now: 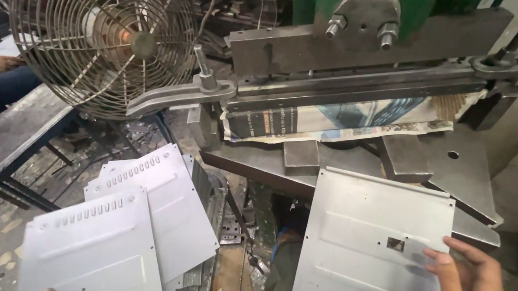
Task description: Bending metal sheets using a manual press machine.
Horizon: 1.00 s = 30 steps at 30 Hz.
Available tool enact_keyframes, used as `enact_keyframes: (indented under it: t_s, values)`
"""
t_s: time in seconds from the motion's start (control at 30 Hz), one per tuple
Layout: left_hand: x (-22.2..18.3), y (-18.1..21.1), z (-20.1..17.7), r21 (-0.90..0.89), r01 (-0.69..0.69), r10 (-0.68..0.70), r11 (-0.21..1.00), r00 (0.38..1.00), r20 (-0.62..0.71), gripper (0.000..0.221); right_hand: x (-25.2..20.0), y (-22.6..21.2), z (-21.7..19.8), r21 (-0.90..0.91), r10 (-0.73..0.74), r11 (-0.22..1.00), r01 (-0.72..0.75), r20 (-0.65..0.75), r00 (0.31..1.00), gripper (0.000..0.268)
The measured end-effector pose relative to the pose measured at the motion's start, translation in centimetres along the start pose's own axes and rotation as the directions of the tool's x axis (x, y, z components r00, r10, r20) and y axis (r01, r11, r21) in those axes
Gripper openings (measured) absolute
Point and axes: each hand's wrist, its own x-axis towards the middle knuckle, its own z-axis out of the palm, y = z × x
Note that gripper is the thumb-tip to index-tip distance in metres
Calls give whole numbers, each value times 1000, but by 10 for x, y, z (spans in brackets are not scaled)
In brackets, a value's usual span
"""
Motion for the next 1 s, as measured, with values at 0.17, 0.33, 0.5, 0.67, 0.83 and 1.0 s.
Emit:
enact_keyframes:
  t_s: [0.17, 0.33, 0.5, 0.67, 0.83, 1.0]
  values:
    - [19, 3, 1, 47, -160, 146, 986, 966, 212, 67, -1, -108, 59, 68, 269, 950, -306, 327, 906, 37]
    - [-84, 182, 58, -448, -588, 707, 674, 689, 159, 37, 40, -205, 87, 133, 461, 759, -637, 581, 671, 44]
    - [-210, 364, 52, -895, 131, 663, 426, 628, 408, 40, 117, -210, 69, 25, 562, 753, -658, 495, 662, 41]
    - [-236, 413, 79, -881, 85, 625, 466, 672, 396, 40, 186, -199, 49, -163, 623, 774, -612, 369, 690, 37]
    - [-243, 421, 72, -869, 36, 591, 493, 719, 365, 39, 188, -195, 48, -154, 602, 790, -593, 374, 705, 35]
    - [-236, 425, 78, -861, -7, 593, 509, 727, 345, 41, 197, -189, 52, -108, 588, 794, -598, 382, 713, 35]
